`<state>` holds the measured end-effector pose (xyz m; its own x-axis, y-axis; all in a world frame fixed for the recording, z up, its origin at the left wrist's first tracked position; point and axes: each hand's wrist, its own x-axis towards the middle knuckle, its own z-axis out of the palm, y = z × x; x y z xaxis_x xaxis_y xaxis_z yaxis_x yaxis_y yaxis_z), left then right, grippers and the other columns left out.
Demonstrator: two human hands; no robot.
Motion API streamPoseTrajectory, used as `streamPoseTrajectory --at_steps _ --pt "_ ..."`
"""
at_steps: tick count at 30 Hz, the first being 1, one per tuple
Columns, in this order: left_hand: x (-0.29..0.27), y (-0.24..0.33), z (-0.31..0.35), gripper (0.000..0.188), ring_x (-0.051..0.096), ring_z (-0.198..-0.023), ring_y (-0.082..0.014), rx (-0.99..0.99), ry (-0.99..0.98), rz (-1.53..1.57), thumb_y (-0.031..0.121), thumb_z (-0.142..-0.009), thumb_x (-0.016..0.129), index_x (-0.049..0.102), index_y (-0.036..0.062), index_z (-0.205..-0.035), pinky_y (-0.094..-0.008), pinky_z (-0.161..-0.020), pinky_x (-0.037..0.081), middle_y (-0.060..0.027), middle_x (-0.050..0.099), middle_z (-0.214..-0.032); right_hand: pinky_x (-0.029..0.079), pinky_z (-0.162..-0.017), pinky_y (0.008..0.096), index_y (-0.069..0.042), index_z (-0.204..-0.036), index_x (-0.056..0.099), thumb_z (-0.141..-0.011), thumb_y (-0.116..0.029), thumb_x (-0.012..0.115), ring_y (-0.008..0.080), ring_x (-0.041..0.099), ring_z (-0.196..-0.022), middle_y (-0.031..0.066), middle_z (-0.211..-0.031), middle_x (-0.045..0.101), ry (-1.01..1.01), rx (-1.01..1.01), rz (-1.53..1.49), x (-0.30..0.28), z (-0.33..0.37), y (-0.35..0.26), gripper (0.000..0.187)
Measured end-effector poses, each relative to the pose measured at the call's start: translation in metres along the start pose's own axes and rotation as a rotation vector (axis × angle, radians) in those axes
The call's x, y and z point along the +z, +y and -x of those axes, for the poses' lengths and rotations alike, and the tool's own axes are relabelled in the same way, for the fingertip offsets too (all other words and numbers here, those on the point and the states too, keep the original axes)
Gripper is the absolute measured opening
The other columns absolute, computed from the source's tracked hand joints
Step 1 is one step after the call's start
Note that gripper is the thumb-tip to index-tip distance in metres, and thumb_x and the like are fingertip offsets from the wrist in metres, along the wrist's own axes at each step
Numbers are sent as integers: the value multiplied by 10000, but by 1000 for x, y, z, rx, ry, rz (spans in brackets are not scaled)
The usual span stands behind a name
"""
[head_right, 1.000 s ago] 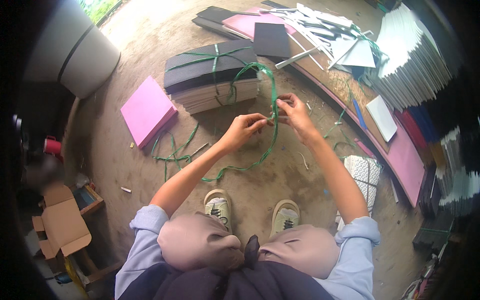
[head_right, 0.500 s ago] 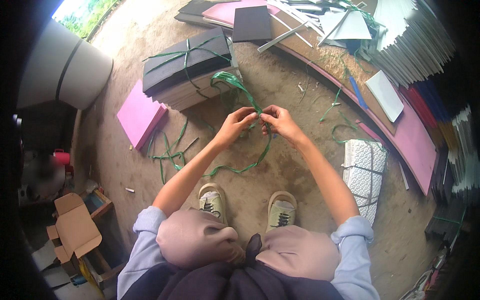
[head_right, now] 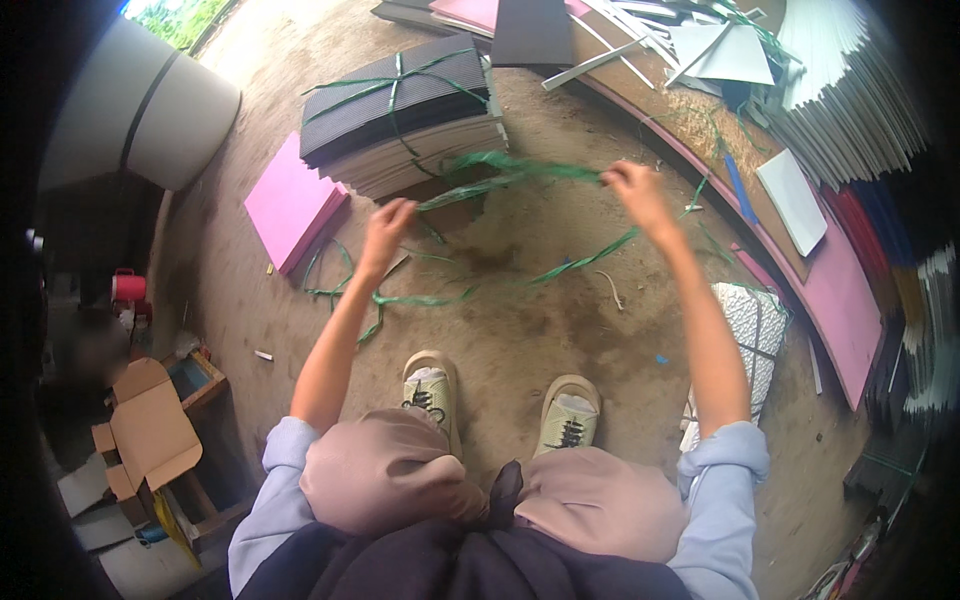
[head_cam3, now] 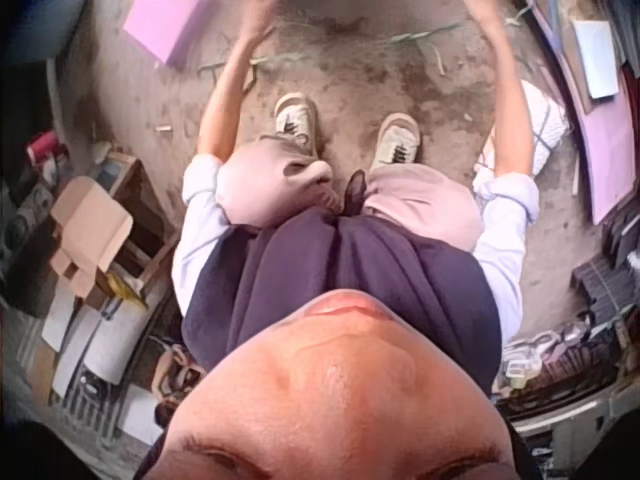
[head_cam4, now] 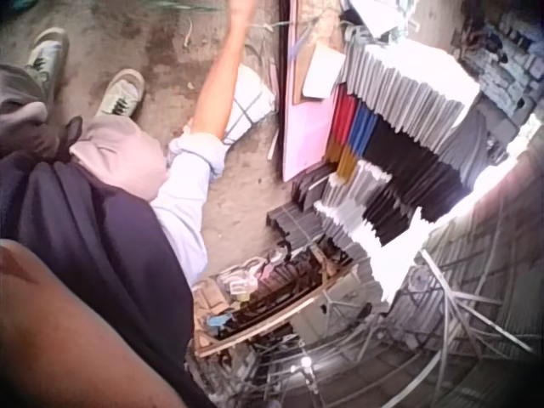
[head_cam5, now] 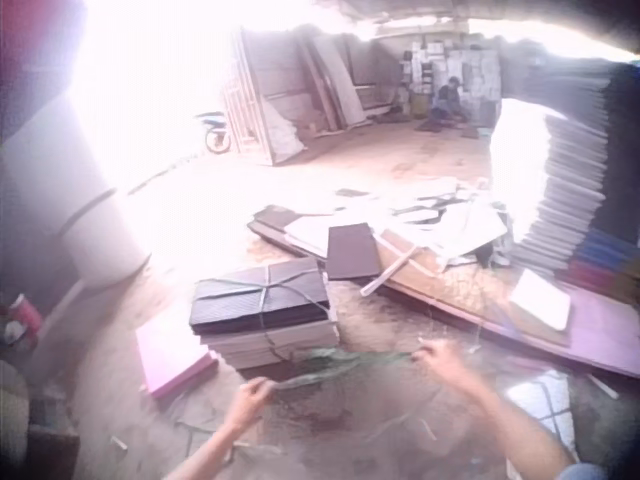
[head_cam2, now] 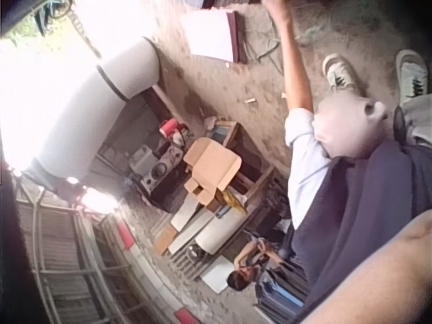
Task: The person ties a stack of black paper sheets with green string, then ties a stack of pink paper sheets with green string. The person uses both hands to wrap and knot the string around each stack.
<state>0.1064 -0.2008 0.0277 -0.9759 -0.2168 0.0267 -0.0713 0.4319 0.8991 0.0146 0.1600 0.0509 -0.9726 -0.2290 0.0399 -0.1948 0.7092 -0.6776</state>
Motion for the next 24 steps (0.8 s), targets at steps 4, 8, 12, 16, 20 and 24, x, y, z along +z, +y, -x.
streamPoseTrajectory --at_steps 4,8,12,16,20,24 --pt "-116 -65 6 253 367 -458 -47 -383 416 278 290 -843 517 537 80 -703 -211 -399 273 35 412 -549 452 -715 340 -16 -923 618 -814 -278 529 275 609 -836 154 -853 633 189 152 73 -45 -25 82 297" --pt "-152 -103 12 163 345 -403 -70 -533 776 609 235 -827 497 523 87 -765 -207 -355 259 28 396 -531 442 -715 341 -29 -902 628 -809 -295 531 257 608 -792 153 -825 631 431 304 273 -97 -15 184 298" --pt "-241 -138 37 177 374 -425 -88 -476 1043 831 233 -841 494 519 71 -775 -207 -389 343 -3 440 -553 448 -695 352 -70 -850 653 -805 -310 531 267 615 -771 140 -761 635 471 583 336 -66 9 197 273" --pt "-200 -143 24 300 481 -614 -159 -743 518 47 319 -829 546 519 25 -876 -343 -587 439 -59 511 -735 447 -741 405 -82 -828 657 -799 -290 539 321 601 -819 168 -802 629 312 621 337 -54 39 196 242" --pt "-87 -107 -3 543 340 -1150 -351 -448 437 -854 228 -774 568 343 -28 -1196 -448 -978 270 -243 327 -1219 422 -805 452 -51 -1026 563 -791 -282 567 371 527 -961 205 -1028 548 218 649 556 -23 53 167 330" --pt "-21 -68 -18 586 259 -1219 -365 404 136 -728 109 -710 579 337 18 -1236 -486 -1013 219 -221 282 -1289 364 -882 447 -58 -1151 459 -719 -180 640 362 406 -1087 173 -1165 442 240 364 677 32 44 80 484"
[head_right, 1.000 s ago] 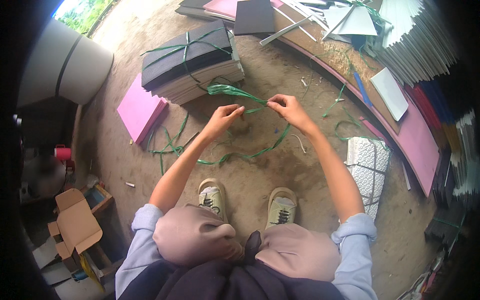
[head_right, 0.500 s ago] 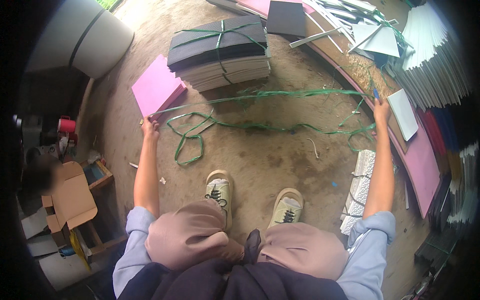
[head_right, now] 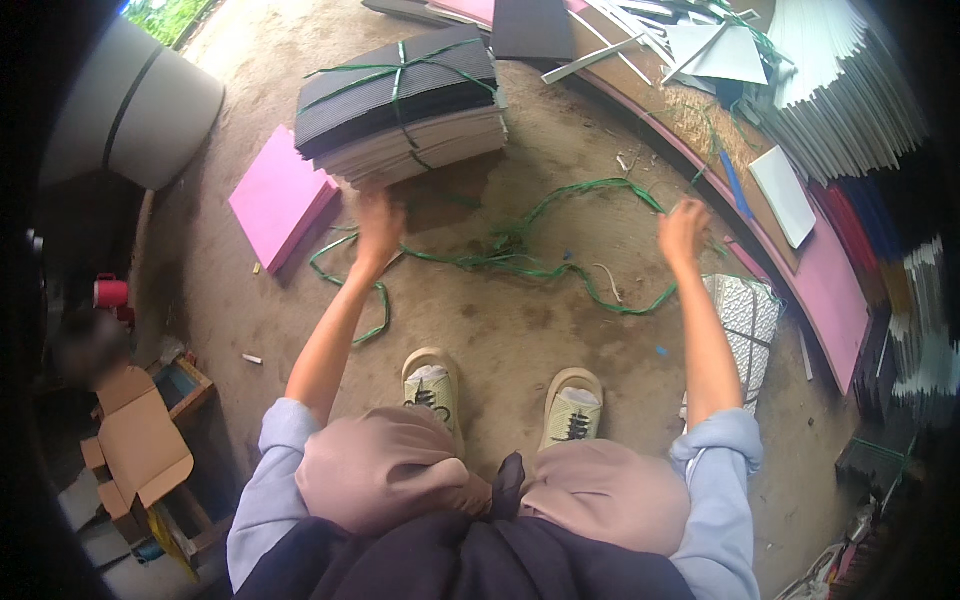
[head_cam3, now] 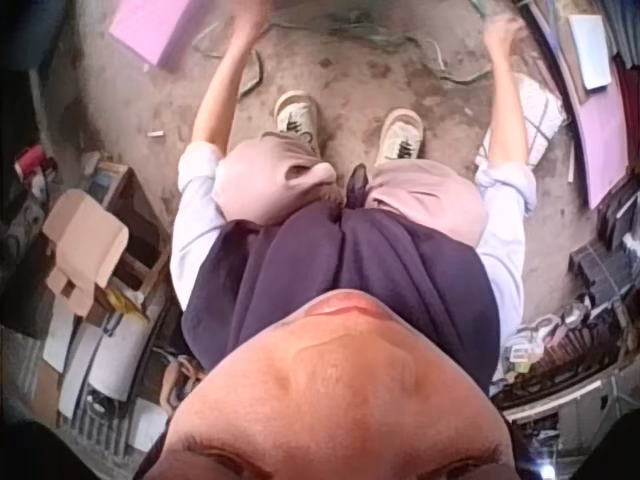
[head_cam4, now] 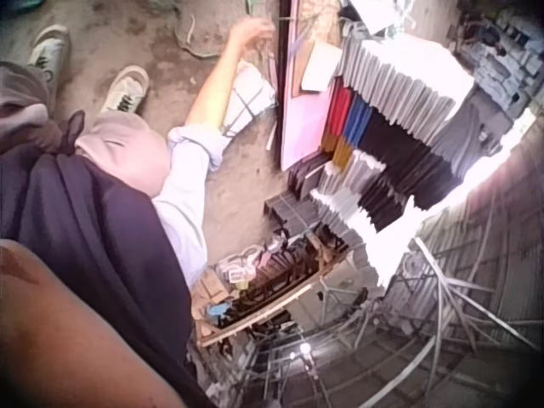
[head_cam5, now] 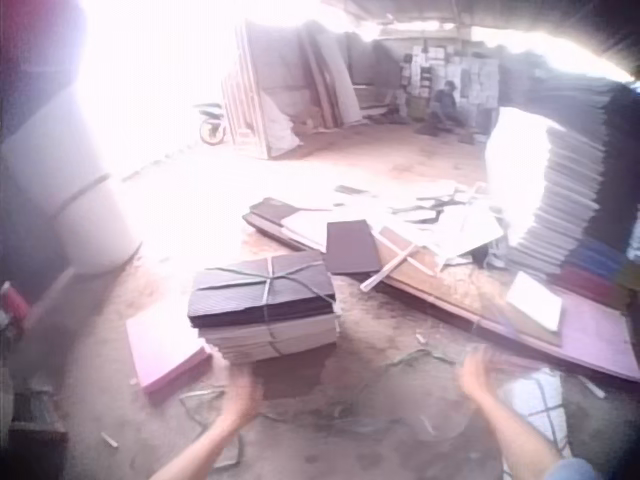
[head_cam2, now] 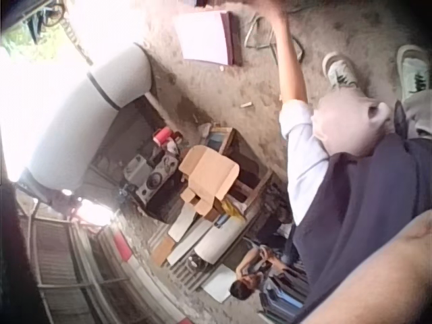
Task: The person ties a stack of black paper sheets with green string, then ties a stack of pink paper sheets with green string. The person uses both hands to wrap and knot the string around each stack.
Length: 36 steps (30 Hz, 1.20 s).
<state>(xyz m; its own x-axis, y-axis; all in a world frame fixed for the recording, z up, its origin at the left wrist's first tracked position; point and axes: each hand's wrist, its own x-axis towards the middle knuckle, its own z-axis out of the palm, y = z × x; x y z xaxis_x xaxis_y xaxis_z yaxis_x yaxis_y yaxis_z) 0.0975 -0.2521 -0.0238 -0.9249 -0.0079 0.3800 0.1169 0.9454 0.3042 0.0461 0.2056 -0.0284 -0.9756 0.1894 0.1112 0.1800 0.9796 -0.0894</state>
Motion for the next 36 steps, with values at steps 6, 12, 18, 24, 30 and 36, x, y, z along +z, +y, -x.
streamPoseTrajectory --at_steps 6,12,18,24,30,36 --pt "72 63 5 498 347 -1139 -307 495 -403 -26 184 -717 632 436 46 -1154 -447 -973 291 -136 414 -1179 275 -961 464 -80 -1223 424 -641 -62 596 294 343 -1169 134 -1231 413 -163 -765 -153 26 16 -108 608" --pt "91 60 19 323 411 -1090 -289 377 -431 69 219 -795 550 485 57 -1067 -425 -874 354 -118 466 -1118 248 -988 443 -88 -1130 493 -676 -32 551 281 350 -1175 109 -1217 435 -233 -920 -99 52 31 -140 461" --pt "70 3 34 158 560 -697 -345 89 -239 216 139 -865 425 489 33 -963 -389 -587 467 -181 554 -854 417 -776 423 -19 -1016 501 -769 -20 462 357 535 -918 201 -937 568 -395 -626 -442 41 11 -116 249" --pt "-7 -82 22 239 539 -627 -390 -492 214 -43 200 -881 431 525 -10 -813 -435 -528 410 -224 546 -686 429 -745 426 -4 -1035 476 -750 -9 511 378 541 -877 225 -924 565 -130 -201 -234 45 -26 -12 287" --pt "-23 -68 46 764 214 -1226 -299 -534 135 -521 277 -702 681 239 63 -1287 -546 -949 216 -145 242 -1285 352 -881 386 -16 -1114 473 -733 -96 585 313 463 -1000 191 -1013 530 212 -500 -81 26 9 -82 404" --pt "25 40 50 451 406 -1074 -336 209 -279 272 181 -685 650 485 43 -1081 -421 -917 326 -157 456 -1134 417 -794 393 7 -1138 495 -807 -271 565 312 543 -899 238 -1016 553 -837 -471 -636 32 44 -144 438"
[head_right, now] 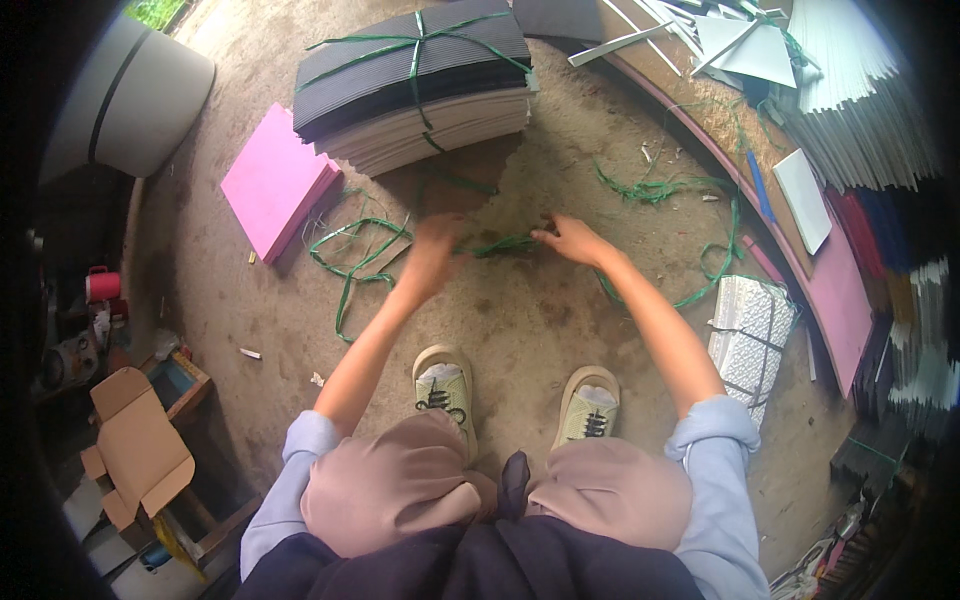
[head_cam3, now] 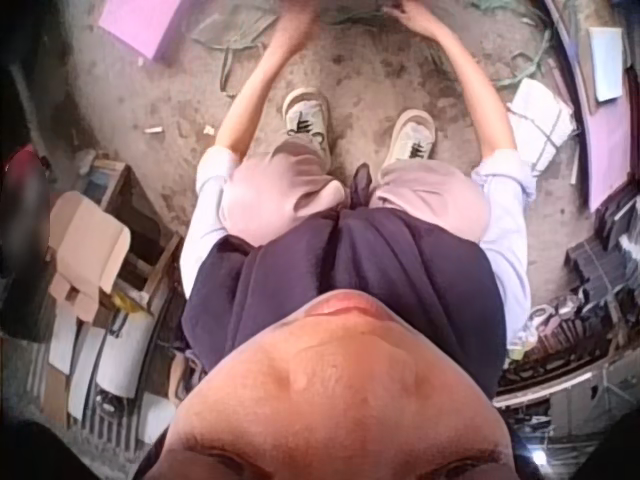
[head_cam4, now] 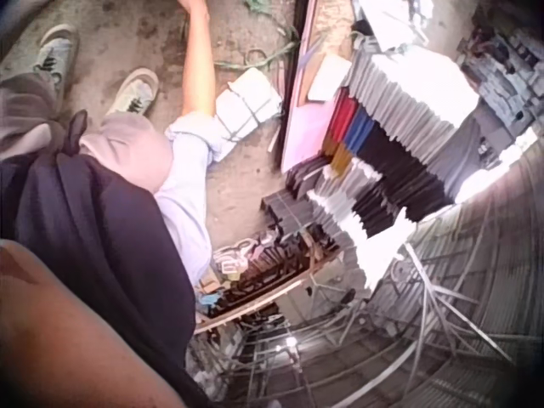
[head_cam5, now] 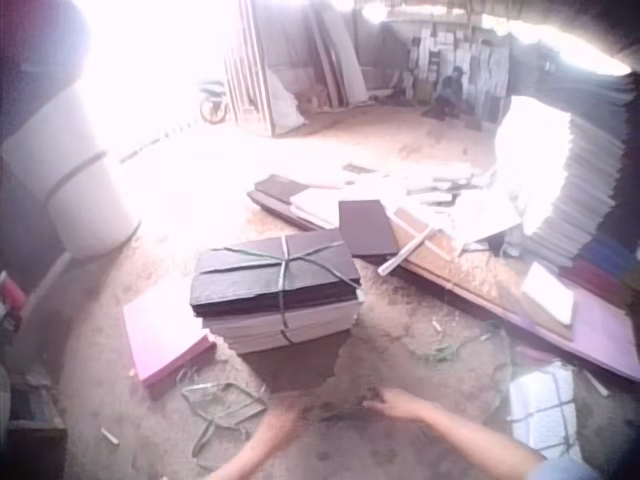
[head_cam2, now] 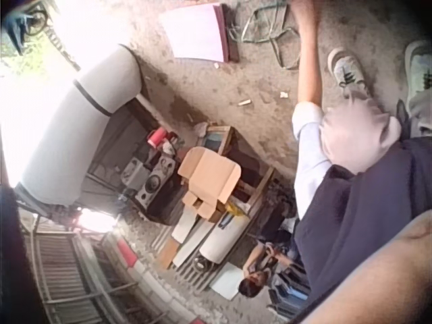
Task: The person ties a stack of black paper sheets with green string, then ties a stack of pink paper sheets with green string. The person uses both hands to wrap and knot the string around each stack.
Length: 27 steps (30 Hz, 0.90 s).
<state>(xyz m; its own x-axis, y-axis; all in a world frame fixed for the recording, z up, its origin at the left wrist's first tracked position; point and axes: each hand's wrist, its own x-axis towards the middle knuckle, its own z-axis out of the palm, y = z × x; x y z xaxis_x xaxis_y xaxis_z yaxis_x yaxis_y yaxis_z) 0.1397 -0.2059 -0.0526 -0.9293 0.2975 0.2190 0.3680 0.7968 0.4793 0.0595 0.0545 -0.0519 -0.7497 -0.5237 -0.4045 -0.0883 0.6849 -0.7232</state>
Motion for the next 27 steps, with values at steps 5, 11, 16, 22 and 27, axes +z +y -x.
streamPoseTrajectory --at_steps 5,11,16,22,27 --pt "14 5 -1 293 487 -961 -266 -44 -163 131 165 -742 613 550 41 -999 -378 -820 385 -138 540 -981 444 -600 283 11 -1061 538 -828 -203 553 140 539 -654 94 -834 614 -134 66 -156 -12 6 -28 317" --pt "-30 23 -29 219 492 -510 -65 -327 -194 793 243 -846 559 585 30 -888 -230 -461 384 -12 524 -572 423 -551 287 -10 -903 588 -816 -226 558 124 519 -623 57 -727 580 78 15 -115 -69 31 -48 235" --pt "-50 22 -42 195 484 -558 -58 -354 -182 871 211 -850 556 568 18 -826 -225 -508 392 -4 510 -601 383 -514 200 -42 -920 503 -872 -217 509 56 469 -602 -8 -707 508 23 28 -410 -72 42 -71 182" --pt "-45 42 -43 207 523 -656 -103 -286 525 467 208 -831 574 569 5 -871 -258 -613 424 -70 598 -754 419 -525 225 -30 -930 474 -864 -148 509 83 530 -591 31 -729 562 315 -116 -569 -55 39 -65 140" --pt "-19 71 -38 410 558 -854 -128 -628 -70 1266 377 -874 482 563 -6 -998 -268 -727 461 -67 592 -966 418 -529 227 -27 -943 469 -839 -115 538 86 546 -608 50 -761 597 402 -203 -561 -40 41 -70 152"
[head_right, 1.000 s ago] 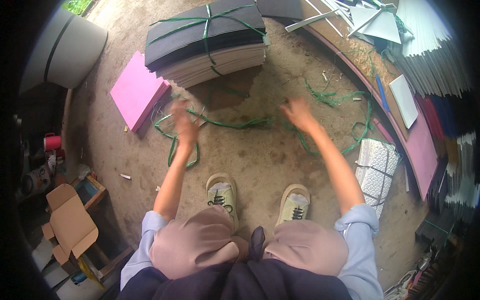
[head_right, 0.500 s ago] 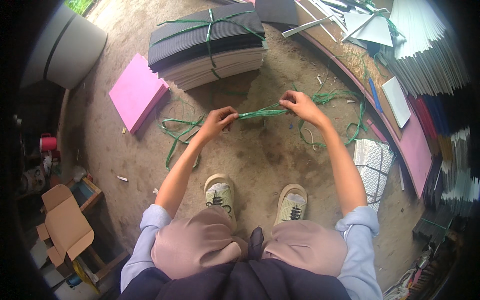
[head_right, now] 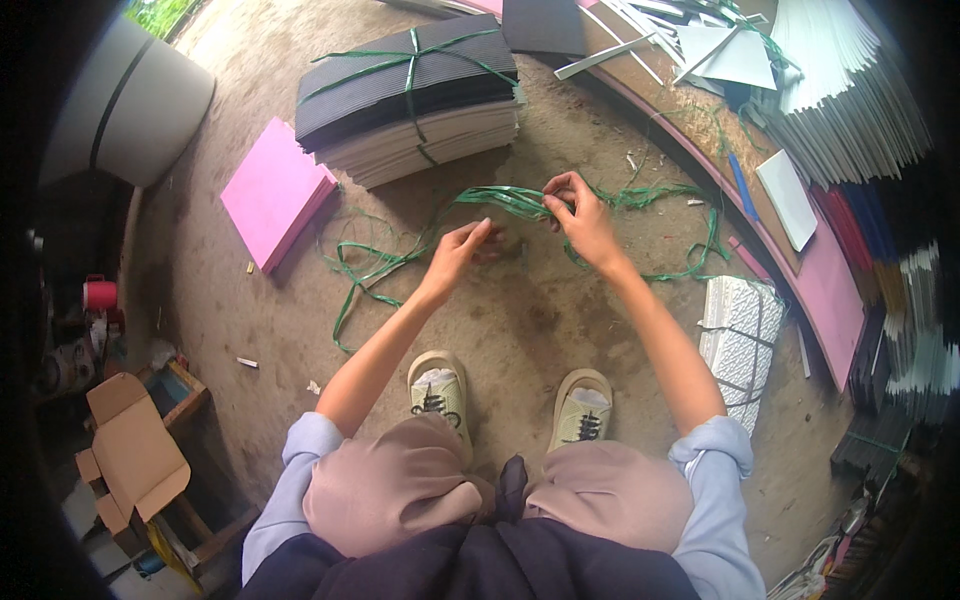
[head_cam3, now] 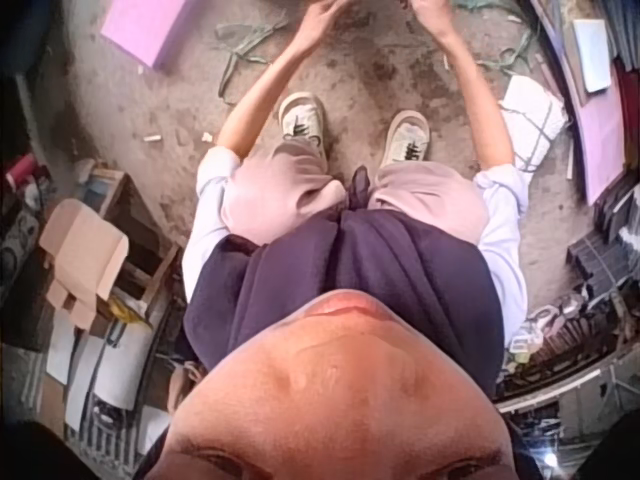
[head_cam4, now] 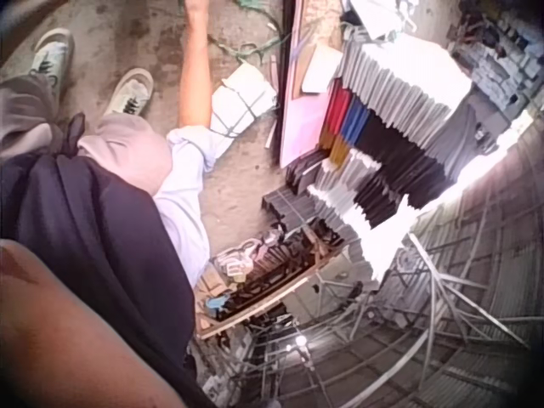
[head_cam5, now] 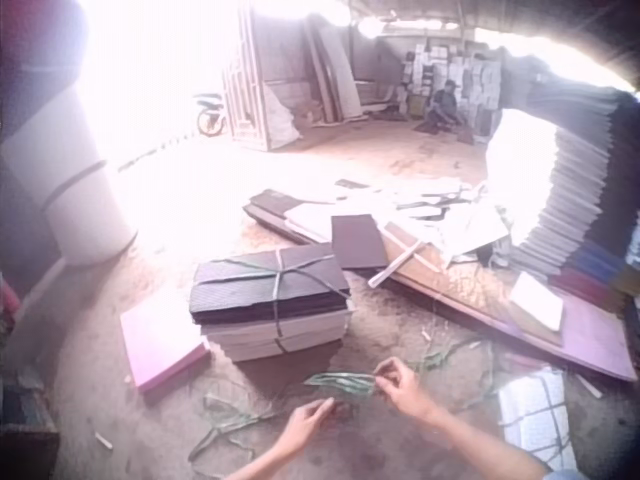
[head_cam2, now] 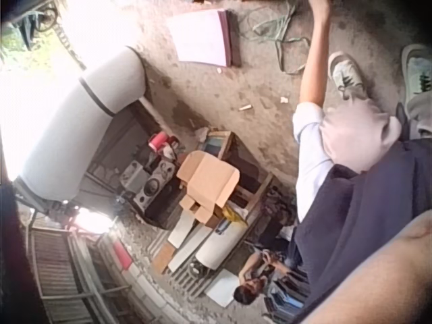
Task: The person ties a stack of black paper sheets with green string, then ties a stack of pink paper sheets with green string. The person uses both hands to wrap and knot the string around each stack.
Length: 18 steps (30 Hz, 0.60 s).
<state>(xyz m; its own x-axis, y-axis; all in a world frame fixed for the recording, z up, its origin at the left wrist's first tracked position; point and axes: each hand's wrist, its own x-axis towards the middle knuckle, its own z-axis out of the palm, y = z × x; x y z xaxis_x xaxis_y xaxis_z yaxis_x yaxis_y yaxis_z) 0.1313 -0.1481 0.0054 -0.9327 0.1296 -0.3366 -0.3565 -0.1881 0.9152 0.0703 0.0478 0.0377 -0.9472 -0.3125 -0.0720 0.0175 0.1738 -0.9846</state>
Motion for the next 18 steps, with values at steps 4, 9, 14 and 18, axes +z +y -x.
streamPoseTrajectory --at_steps 4,9,14,18 --pt "15 3 -14 379 561 -878 -131 -24 91 356 305 -865 522 530 -28 -1047 -254 -769 473 -71 581 -991 421 -549 233 -23 -960 467 -825 -105 554 87 552 -631 48 -775 604 -4 -53 23 7 9 0 180" --pt "17 10 -12 281 561 -845 -97 45 129 336 189 -851 556 553 -17 -1042 -223 -750 469 -55 595 -974 433 -626 237 -19 -991 522 -830 -143 554 94 561 -705 42 -816 608 -83 56 41 6 13 -5 206" --pt "19 8 -5 211 558 -786 -72 150 73 133 149 -840 562 609 -5 -976 -222 -730 464 -39 621 -904 444 -654 253 -20 -1022 542 -842 -200 541 108 566 -731 56 -846 615 -215 70 157 10 4 -4 254" --pt "17 3 0 193 569 -785 -84 132 148 42 189 -858 529 612 21 -907 -220 -694 455 -49 629 -915 454 -680 264 -24 -960 509 -870 -201 496 127 560 -735 74 -823 612 -278 186 206 10 -6 -9 199"
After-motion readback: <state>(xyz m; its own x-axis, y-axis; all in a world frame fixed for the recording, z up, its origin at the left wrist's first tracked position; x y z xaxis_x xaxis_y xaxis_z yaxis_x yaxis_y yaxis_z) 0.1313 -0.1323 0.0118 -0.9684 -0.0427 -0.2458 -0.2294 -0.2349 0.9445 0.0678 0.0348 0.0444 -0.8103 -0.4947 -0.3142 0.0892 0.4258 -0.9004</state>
